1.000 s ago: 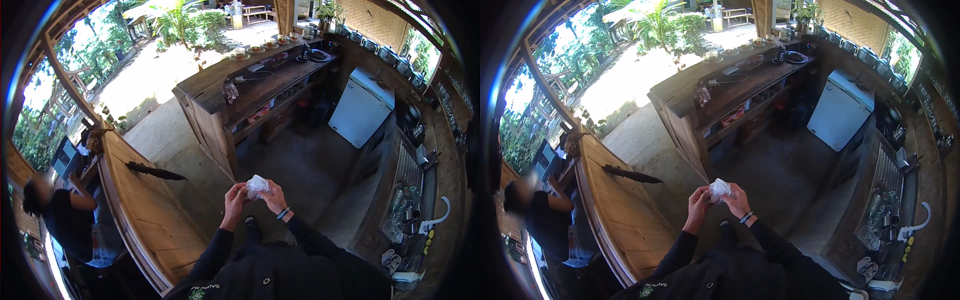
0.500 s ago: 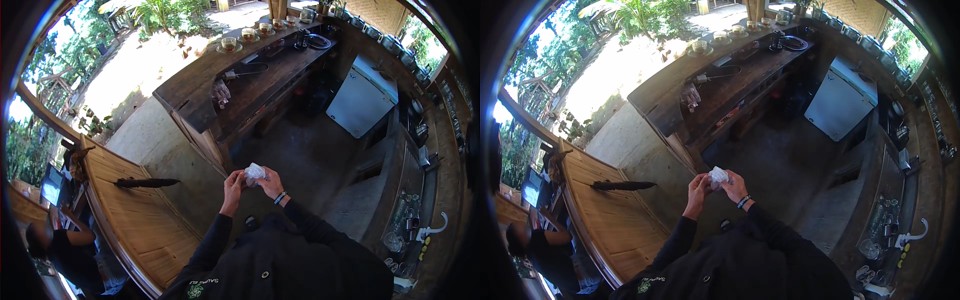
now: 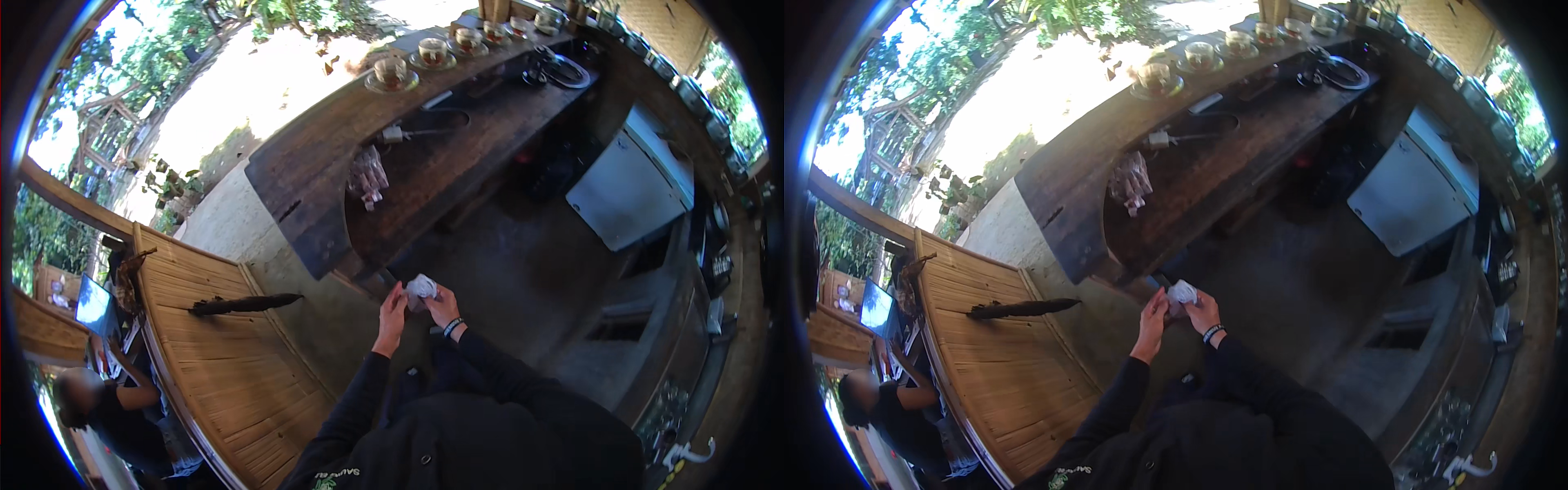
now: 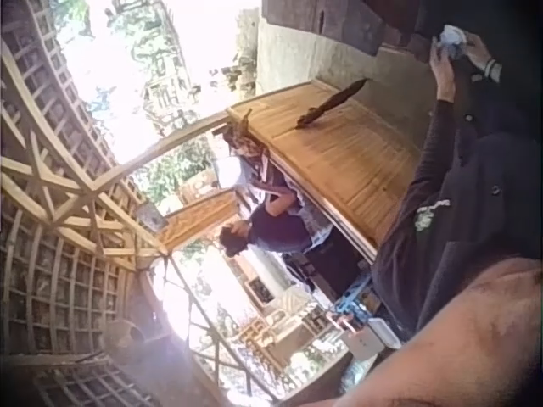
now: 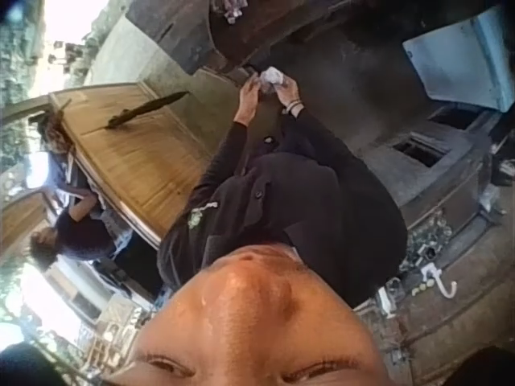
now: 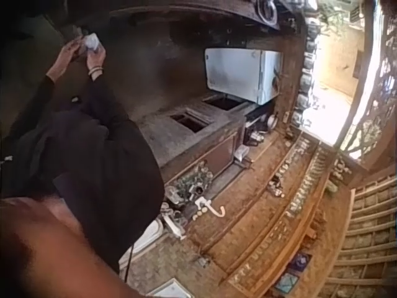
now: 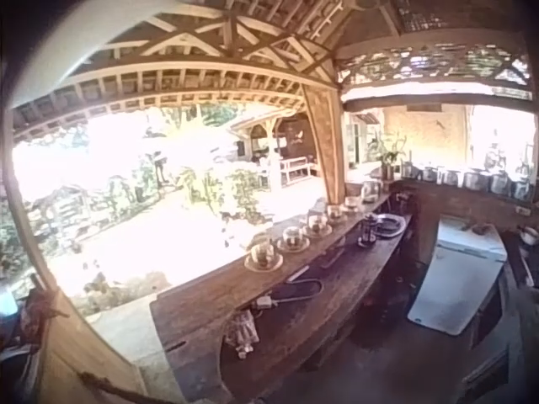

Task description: Preparing a beverage by adding ice from a cooler into a glass of tea.

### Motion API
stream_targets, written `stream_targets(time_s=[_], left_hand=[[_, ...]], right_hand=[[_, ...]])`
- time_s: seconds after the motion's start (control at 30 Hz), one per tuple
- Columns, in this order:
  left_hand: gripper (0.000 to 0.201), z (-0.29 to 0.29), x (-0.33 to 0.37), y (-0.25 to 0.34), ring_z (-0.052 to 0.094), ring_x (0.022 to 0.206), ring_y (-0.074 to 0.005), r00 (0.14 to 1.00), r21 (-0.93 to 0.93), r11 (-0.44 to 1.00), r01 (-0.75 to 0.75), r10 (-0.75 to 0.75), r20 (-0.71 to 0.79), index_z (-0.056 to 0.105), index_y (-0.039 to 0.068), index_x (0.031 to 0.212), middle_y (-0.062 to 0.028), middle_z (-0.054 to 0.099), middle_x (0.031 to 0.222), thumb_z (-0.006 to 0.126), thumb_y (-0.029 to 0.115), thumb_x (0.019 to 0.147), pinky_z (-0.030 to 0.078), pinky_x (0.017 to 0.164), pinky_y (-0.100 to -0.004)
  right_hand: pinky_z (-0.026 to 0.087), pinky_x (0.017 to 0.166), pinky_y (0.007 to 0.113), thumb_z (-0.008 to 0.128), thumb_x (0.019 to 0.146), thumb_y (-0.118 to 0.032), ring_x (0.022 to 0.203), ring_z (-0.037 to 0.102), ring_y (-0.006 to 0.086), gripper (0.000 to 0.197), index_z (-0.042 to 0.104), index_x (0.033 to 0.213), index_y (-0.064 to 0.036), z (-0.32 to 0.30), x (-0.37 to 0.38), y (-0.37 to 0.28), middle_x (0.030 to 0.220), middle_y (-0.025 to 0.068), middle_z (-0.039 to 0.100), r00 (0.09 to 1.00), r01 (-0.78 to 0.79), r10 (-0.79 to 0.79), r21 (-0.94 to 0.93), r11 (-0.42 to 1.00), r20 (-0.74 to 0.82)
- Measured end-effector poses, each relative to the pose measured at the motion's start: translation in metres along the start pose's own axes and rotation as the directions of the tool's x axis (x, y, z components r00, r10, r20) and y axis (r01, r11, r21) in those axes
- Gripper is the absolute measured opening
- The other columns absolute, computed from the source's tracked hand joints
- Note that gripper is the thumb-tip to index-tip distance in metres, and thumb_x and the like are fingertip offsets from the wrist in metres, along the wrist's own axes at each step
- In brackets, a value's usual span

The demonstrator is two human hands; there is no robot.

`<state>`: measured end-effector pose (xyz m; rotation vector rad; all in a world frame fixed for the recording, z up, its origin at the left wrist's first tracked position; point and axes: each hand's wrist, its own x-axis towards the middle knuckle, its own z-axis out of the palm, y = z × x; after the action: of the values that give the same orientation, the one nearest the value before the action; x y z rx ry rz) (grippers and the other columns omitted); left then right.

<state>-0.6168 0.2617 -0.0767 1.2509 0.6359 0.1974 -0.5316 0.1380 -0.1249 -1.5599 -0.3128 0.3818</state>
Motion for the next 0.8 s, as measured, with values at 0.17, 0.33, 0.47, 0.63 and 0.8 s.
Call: stream_targets(time_s=[0.17,0.33,0.47,0.63,0.8], left_hand=[[0.048,0.005,0.067,-0.055,0.049,0.125,-0.0174,0.982,-0.125,0.979,0.158,-0.169,-0.082,0.046,-0.004,0.139,-0.0128,0.054,0.136,0.057,0.017,0.097,0.036,0.105,-0.0289],[0.052,0.009,0.142,-0.136,0.052,0.120,-0.0171,0.947,-0.065,0.971,0.228,-0.237,-0.218,0.045,0.000,0.140,-0.0087,0.055,0.133,0.062,0.018,0.094,0.041,0.100,-0.0311],[0.051,0.000,0.190,-0.175,0.053,0.120,-0.0195,0.915,-0.012,0.941,0.338,-0.331,-0.230,0.046,0.000,0.139,-0.0093,0.054,0.135,0.062,0.019,0.094,0.043,0.100,-0.0319],[0.053,-0.039,0.157,-0.191,0.045,0.129,-0.0224,0.933,0.587,0.775,0.234,-0.348,0.087,0.039,0.001,0.143,-0.0129,0.047,0.142,0.055,0.020,0.096,0.035,0.107,-0.0335],[0.056,-0.074,0.123,-0.218,0.038,0.138,-0.0253,0.784,0.942,0.321,-0.100,-0.557,0.273,0.032,0.002,0.148,-0.0166,0.040,0.149,0.047,0.021,0.098,0.028,0.115,-0.0350]], right_hand=[[0.052,0.078,0.032,0.072,0.082,-0.020,0.089,0.068,0.0175,0.031,0.069,0.108,-0.0023,0.001,0.043,0.055,0.095,0.0110,0.073,0.962,-0.274,0.271,-0.119,0.954,-0.041],[0.053,0.074,0.034,0.074,0.081,-0.023,0.084,0.070,0.0201,0.032,0.071,0.103,-0.0015,0.008,0.102,0.145,0.091,0.0123,0.073,0.926,-0.367,0.354,-0.091,0.926,-0.133],[0.053,0.063,0.035,0.072,0.082,-0.022,0.075,0.069,0.0205,0.027,0.071,0.099,0.0001,0.014,0.142,0.193,0.083,0.0109,0.072,0.807,-0.533,0.560,0.177,0.827,-0.189],[0.053,0.065,0.036,0.070,0.084,-0.022,0.078,0.068,0.0214,0.028,0.070,0.100,-0.0001,0.060,0.181,0.174,0.086,0.0112,0.071,0.801,-0.580,0.596,0.173,0.796,-0.058],[0.052,0.068,0.037,0.068,0.085,-0.023,0.081,0.068,0.0224,0.029,0.069,0.103,-0.0004,0.125,0.224,0.158,0.089,0.0115,0.070,0.789,-0.612,0.611,0.191,0.768,0.073]])
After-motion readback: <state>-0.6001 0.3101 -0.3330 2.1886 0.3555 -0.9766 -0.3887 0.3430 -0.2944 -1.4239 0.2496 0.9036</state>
